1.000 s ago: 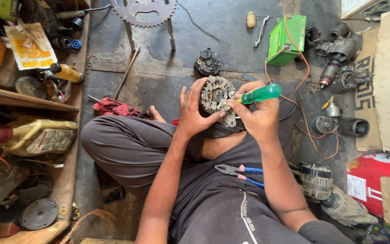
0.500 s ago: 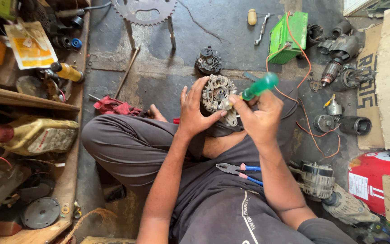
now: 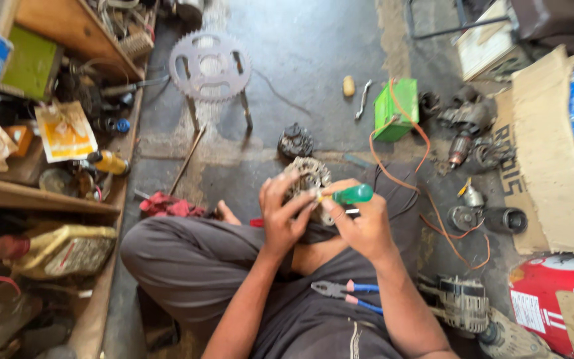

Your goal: The person sits on the floor and uses a screwdriver and wrench to disassemble and adjust a car alternator. They remove screws, inspect internal components, and manipulate parts with their hands and tools.

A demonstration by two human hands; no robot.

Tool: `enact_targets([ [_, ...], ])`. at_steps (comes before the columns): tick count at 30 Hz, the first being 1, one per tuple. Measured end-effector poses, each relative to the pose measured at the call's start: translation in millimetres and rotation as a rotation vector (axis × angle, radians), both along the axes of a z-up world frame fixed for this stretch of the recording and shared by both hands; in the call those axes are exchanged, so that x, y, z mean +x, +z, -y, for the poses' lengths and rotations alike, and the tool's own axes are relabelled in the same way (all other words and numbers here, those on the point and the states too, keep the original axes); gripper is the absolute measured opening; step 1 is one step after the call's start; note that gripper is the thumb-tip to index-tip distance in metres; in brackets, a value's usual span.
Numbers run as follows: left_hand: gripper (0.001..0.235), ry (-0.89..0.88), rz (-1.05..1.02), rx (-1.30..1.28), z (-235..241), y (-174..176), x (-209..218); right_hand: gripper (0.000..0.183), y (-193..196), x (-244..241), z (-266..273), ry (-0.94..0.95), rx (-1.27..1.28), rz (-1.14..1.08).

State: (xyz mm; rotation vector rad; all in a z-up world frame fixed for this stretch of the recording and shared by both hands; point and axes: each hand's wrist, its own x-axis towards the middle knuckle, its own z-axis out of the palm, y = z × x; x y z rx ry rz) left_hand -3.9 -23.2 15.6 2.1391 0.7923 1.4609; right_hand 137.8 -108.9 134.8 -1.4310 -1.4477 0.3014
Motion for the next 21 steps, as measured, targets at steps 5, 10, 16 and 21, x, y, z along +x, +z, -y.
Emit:
enact_targets([
  [5, 0.017, 0.024, 0.057, 0.011, 2.1, 11.4, 5.0, 0.047, 4.0, 5.2, 0.7, 0.113, 0.111, -0.306],
  [10, 0.015, 0.002, 0.087, -0.083, -3.9, 16.8, 6.1, 0.040, 11.2, 6.3, -8.8, 0.370, 0.267, -0.622],
  [16, 0.017, -0.010, 0.093, -0.035, -1.6, 24.5, 3.4, 0.048, 12.1, -1.2, -25.3, 0.431, 0.261, -0.719],
  [21, 0.020, -0.026, 0.105, -0.075, -2.9, 24.8, 2.4, 0.048, 6.5, 1.3, -26.6, 0.395, 0.235, -0.700],
])
